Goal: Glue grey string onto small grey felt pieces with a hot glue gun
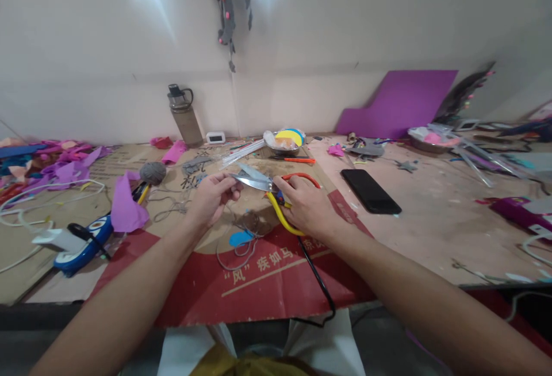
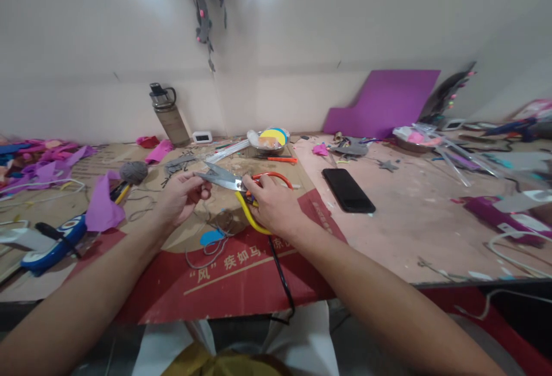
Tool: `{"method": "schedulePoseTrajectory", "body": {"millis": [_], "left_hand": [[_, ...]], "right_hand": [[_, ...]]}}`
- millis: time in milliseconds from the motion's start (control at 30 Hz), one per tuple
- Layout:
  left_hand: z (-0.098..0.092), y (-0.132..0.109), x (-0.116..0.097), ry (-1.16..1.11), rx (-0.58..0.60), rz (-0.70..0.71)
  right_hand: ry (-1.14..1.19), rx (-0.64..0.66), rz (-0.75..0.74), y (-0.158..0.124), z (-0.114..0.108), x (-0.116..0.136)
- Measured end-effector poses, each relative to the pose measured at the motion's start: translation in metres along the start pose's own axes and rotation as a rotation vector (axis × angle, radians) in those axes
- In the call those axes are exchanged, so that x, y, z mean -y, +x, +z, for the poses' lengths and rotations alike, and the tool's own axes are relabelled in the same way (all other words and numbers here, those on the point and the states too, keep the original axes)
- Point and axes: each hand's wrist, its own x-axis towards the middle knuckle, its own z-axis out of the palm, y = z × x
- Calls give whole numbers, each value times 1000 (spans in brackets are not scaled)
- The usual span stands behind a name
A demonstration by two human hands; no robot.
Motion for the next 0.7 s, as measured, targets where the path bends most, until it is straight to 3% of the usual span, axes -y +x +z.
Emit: {"method": "schedulePoseTrajectory", "body": {"millis": [167,367,533,700], "left_hand": [[0,0,-1,-6,-7,-12],[-4,4,0,29,-36,-46],[-6,6,-1,48,-75,-43],[-8,7,-1,-17,-129,-81]], "right_hand": [[76,14,7,-1,0,-1],[543,-51,161,4,5,-15],[560,-161,175,7,-7,-30],[440,47,123,-10,-20,-45]]}}
